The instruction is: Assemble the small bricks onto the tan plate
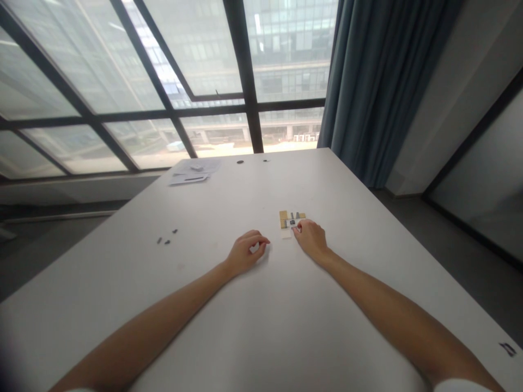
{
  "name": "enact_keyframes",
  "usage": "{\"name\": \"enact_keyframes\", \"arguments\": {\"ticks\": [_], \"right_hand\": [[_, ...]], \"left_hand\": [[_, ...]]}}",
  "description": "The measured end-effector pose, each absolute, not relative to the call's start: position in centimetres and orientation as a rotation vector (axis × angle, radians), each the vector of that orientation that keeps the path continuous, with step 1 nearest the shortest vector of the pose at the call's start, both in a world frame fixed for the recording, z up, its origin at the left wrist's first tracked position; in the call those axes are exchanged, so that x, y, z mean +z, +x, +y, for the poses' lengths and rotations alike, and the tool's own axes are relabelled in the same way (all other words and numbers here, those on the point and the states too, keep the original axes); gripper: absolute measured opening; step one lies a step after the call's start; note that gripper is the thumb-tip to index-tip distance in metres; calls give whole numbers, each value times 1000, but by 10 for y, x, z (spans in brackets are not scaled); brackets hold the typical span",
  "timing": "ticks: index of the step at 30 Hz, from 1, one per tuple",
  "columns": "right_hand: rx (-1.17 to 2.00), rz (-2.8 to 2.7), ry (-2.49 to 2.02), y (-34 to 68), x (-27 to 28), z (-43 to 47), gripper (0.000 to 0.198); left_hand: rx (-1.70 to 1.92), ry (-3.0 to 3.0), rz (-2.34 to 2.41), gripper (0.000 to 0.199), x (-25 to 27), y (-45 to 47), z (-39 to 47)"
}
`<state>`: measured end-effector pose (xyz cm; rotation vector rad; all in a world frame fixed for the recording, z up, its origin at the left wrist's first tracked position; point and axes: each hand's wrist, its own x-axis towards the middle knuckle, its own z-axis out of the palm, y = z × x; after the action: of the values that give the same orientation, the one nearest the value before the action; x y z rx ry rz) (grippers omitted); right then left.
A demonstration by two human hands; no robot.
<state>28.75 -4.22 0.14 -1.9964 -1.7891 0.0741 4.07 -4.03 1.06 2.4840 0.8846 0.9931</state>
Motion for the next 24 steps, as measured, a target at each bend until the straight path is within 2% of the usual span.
{"name": "enact_keyframes", "arguments": {"ticks": [6, 15, 24], "right_hand": [[-60, -1815, -1891, 284, 14, -57, 27], [135, -2432, -1015, 260, 10, -82, 27], [276, -2601, -995, 265, 8, -81, 25]], "left_hand": [[926, 2486, 935, 18, 9, 40, -40], [763, 2485, 1093, 19, 13, 42, -41], [585, 2526, 1146, 21, 13, 44, -41]]}}
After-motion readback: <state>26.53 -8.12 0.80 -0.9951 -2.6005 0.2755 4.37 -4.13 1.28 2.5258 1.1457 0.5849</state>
